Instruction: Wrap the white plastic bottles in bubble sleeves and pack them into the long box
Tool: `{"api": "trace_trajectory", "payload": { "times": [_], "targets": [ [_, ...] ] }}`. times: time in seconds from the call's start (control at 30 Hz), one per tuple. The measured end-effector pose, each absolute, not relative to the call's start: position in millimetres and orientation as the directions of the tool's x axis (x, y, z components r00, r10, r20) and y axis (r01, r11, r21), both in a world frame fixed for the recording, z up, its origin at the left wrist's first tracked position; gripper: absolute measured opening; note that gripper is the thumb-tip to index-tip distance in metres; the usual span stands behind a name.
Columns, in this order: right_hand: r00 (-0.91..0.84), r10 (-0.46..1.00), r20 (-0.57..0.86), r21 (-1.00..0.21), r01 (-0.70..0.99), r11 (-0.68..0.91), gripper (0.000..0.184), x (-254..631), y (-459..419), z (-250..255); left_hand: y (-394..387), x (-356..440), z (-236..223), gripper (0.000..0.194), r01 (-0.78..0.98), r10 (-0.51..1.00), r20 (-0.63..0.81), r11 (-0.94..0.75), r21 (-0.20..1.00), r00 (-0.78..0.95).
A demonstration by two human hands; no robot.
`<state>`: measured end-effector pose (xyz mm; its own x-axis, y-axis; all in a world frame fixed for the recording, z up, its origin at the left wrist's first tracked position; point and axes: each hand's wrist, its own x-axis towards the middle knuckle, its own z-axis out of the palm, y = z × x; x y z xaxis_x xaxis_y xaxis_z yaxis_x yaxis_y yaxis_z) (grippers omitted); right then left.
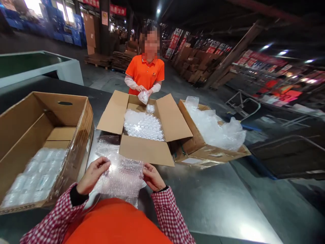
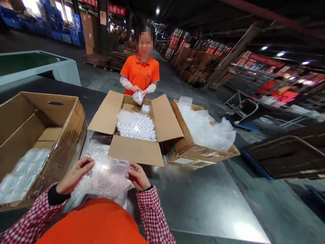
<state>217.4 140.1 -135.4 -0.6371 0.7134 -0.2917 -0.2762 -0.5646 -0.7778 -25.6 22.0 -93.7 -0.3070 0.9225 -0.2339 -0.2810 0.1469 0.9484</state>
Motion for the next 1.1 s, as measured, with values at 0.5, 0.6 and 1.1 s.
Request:
{"api": "trace_trajectory", "payload": {
  "times": [0.5, 0.6, 1.1],
  "targets": [
    [-0.845, 0.491, -0.21, -0.933, 0.024, -0.358, 0.052, 145, 116, -114, 8, -11, -90, 0.031, 0.31, 0.956, -0.042, 0.135, 0.941, -0.29],
    [-0.912, 0.326, -0.249, -0.938, 0.143, -0.315, 0.044, 144, 143, -114, -5, -22, -94, 0.025, 0.509, 0.988, -0.009, 0.087, 0.856, -0.154],
    [-0.428, 0.893, -0.141, -0.336, 0.869, 0.364, 0.028, 38, 334, -132, -13, -36, -143, 0.029, 0.471, 0.939, -0.223, 0.326, 0.819, -0.261]
  ]
}}
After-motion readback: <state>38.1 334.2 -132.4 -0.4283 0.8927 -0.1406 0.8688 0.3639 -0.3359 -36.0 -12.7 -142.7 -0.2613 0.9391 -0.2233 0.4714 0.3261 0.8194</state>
